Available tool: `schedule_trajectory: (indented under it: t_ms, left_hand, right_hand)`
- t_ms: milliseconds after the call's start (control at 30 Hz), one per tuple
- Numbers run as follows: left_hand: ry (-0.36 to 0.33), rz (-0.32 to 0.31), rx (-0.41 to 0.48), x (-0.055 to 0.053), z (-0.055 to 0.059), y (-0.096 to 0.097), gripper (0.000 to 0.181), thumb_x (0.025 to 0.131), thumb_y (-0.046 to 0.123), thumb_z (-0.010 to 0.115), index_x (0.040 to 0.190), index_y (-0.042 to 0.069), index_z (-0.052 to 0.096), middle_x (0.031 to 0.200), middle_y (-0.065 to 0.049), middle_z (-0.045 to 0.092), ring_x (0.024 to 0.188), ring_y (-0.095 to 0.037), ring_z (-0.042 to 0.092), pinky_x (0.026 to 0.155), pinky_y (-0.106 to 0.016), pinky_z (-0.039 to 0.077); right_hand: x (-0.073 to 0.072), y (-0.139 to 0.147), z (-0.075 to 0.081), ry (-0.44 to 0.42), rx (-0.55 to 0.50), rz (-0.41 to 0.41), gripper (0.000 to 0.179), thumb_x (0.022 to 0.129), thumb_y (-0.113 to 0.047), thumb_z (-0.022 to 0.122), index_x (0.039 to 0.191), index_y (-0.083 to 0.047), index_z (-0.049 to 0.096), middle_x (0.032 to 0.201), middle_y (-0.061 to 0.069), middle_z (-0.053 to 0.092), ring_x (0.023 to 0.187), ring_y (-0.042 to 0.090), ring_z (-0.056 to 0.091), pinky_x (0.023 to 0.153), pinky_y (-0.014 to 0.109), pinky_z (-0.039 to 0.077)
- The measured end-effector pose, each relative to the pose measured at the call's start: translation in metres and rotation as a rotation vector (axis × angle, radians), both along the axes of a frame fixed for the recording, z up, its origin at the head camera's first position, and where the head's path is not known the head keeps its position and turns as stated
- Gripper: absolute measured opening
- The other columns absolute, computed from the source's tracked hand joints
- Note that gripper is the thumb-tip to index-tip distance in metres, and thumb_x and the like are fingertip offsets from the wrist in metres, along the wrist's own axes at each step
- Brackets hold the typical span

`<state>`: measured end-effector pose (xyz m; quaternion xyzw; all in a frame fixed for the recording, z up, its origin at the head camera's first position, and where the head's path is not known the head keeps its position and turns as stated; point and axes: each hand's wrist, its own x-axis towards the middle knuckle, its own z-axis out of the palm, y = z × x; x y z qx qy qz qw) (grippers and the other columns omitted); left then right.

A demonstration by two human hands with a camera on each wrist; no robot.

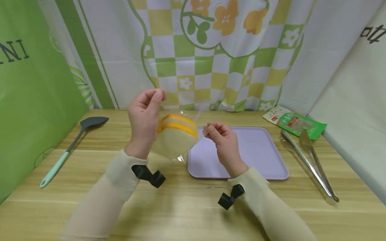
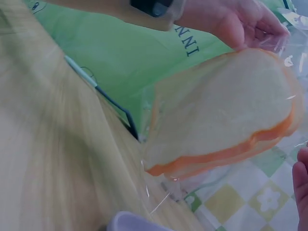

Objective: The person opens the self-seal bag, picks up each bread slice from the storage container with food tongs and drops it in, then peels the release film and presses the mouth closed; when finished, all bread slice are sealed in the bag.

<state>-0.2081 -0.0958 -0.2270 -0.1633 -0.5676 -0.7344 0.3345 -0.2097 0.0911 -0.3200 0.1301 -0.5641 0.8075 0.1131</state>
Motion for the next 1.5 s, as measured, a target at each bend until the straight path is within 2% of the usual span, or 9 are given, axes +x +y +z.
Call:
schedule_trajectory:
  t_ms: [200,400,500,633,833,967,1200,1333,1500]
  left_hand:
    - [0.018,-0.067,0.101,0.006,-0.003,0.005,0.020,0.089,-0.002,0.057,0.077,0.011,0.068,0.073,0.002,0.066,0.075,-0.014,0.061,0.080,-0.030,0.050]
    - [0.013,-0.182,0.185,0.014,-0.006,0.014,0.026,0.091,-0.004,0.051,0.079,0.012,0.068,0.076,0.000,0.065,0.076,-0.014,0.061,0.082,-0.030,0.051]
    - [-0.017,-0.170,0.198,0.017,-0.008,0.016,0.026,0.091,-0.003,0.052,0.078,0.013,0.068,0.075,0.001,0.065,0.074,-0.012,0.062,0.065,-0.019,0.050]
    - [-0.080,-0.155,0.224,0.018,-0.014,0.018,0.024,0.091,-0.001,0.053,0.078,0.014,0.067,0.075,0.002,0.064,0.072,-0.009,0.061,0.062,-0.015,0.048]
    - [-0.134,-0.194,0.265,0.015,-0.029,0.020,0.024,0.092,-0.002,0.052,0.079,0.012,0.067,0.076,0.001,0.064,0.074,-0.010,0.062,0.081,-0.024,0.051]
    - [-0.140,-0.214,0.347,0.012,-0.033,0.014,0.023,0.093,-0.001,0.051,0.079,0.010,0.067,0.077,-0.001,0.064,0.075,-0.011,0.062,0.082,-0.025,0.050]
    - [-0.140,-0.277,0.445,0.014,-0.036,0.018,0.027,0.093,-0.003,0.048,0.078,0.009,0.066,0.076,-0.001,0.065,0.073,-0.010,0.062,0.076,-0.023,0.051]
    - [-0.133,-0.308,0.446,0.017,-0.039,0.025,0.030,0.093,-0.006,0.045,0.078,0.009,0.066,0.077,-0.001,0.064,0.075,-0.011,0.062,0.077,-0.023,0.050]
    - [-0.140,-0.274,0.435,0.013,-0.043,0.024,0.029,0.093,-0.006,0.046,0.078,0.010,0.065,0.077,0.000,0.064,0.075,-0.009,0.062,0.079,-0.023,0.050]
  right_hand:
    - [0.001,-0.007,0.005,0.112,-0.066,0.000,0.026,0.091,0.007,0.048,0.077,-0.012,0.057,0.067,-0.002,0.056,0.062,0.009,0.052,0.060,0.019,0.046]
    - [0.009,-0.022,0.015,0.239,-0.151,-0.005,0.020,0.095,-0.001,0.047,0.078,-0.011,0.049,0.062,-0.002,0.044,0.054,0.009,0.040,0.050,0.017,0.034]
    - [0.011,-0.026,0.024,0.274,-0.193,-0.022,0.015,0.096,-0.011,0.049,0.081,-0.012,0.048,0.061,-0.002,0.041,0.054,0.009,0.038,0.050,0.018,0.031]
    - [0.013,-0.027,0.035,0.319,-0.140,-0.057,0.014,0.097,-0.009,0.046,0.083,-0.012,0.049,0.061,-0.003,0.038,0.052,0.009,0.033,0.047,0.020,0.026]
    - [0.017,-0.018,0.035,0.295,-0.068,-0.082,0.017,0.095,-0.002,0.046,0.083,-0.013,0.050,0.061,-0.003,0.041,0.052,0.009,0.033,0.047,0.020,0.027]
    - [0.017,-0.006,0.034,0.279,-0.089,-0.076,0.017,0.095,-0.004,0.047,0.081,-0.013,0.050,0.062,-0.003,0.044,0.053,0.009,0.038,0.047,0.018,0.032]
    - [0.015,-0.004,0.032,0.233,-0.268,-0.086,0.025,0.093,0.002,0.042,0.073,-0.011,0.050,0.056,-0.002,0.041,0.047,0.008,0.037,0.042,0.015,0.026]
    - [0.015,-0.012,0.026,0.206,-0.262,-0.086,0.027,0.092,0.003,0.041,0.071,-0.012,0.048,0.053,-0.002,0.039,0.045,0.008,0.034,0.041,0.016,0.024]
    - [0.012,-0.015,0.020,0.208,-0.225,-0.107,0.026,0.092,0.004,0.042,0.073,-0.012,0.050,0.055,-0.003,0.041,0.047,0.007,0.035,0.043,0.016,0.027]
